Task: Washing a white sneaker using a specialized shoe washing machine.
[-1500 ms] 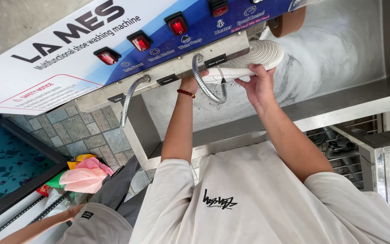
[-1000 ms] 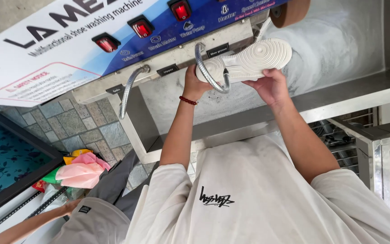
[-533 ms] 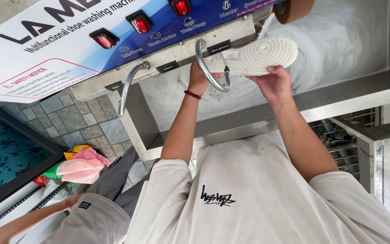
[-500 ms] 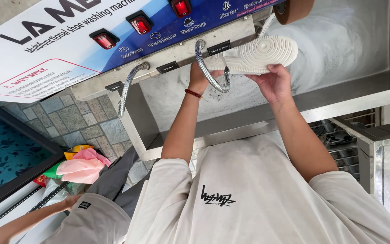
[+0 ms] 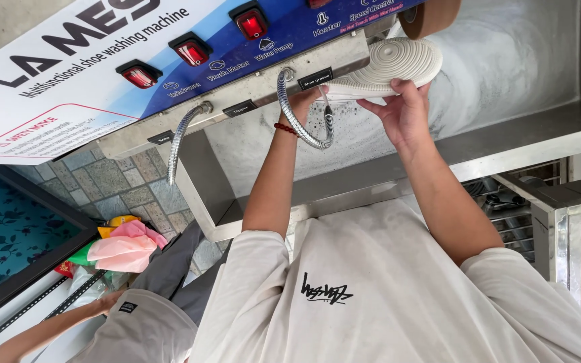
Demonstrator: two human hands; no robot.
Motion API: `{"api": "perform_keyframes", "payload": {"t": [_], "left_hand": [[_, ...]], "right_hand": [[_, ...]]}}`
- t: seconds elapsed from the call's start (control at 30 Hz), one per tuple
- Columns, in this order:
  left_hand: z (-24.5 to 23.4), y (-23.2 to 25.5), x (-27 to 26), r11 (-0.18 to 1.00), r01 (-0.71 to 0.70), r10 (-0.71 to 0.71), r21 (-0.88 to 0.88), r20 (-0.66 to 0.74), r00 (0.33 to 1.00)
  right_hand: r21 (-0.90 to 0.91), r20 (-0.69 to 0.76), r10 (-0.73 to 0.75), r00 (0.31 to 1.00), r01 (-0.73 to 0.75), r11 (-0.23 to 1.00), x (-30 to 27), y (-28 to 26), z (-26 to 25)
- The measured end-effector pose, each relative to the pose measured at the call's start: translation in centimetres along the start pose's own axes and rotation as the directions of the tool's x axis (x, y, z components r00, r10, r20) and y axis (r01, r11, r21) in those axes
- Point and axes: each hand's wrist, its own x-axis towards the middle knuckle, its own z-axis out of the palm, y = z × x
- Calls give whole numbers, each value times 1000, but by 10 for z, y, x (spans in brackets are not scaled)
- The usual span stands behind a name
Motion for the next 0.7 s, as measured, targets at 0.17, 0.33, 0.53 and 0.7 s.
{"api": "perform_keyframes", "payload": {"t": [0.17, 0.33, 0.53, 0.7], "left_hand": [[-25, -28, 14, 993, -49, 49, -105, -2, 999], [-10, 17, -15, 985, -7, -18, -174, -140, 990], [-22, 12, -20, 990, -3, -16, -144, -131, 991], [-31, -3, -17, 999, -44, 44, 19, 16, 999]], "right_hand": [[-5, 28, -6, 1000, 6, 1000, -2, 10, 0], [-36, 27, -13, 1000, 14, 999, -1, 14, 10], [-30, 46, 3, 999, -1, 1000, -2, 18, 9], [35, 99, 105, 990, -109, 993, 5, 15, -24]]}}
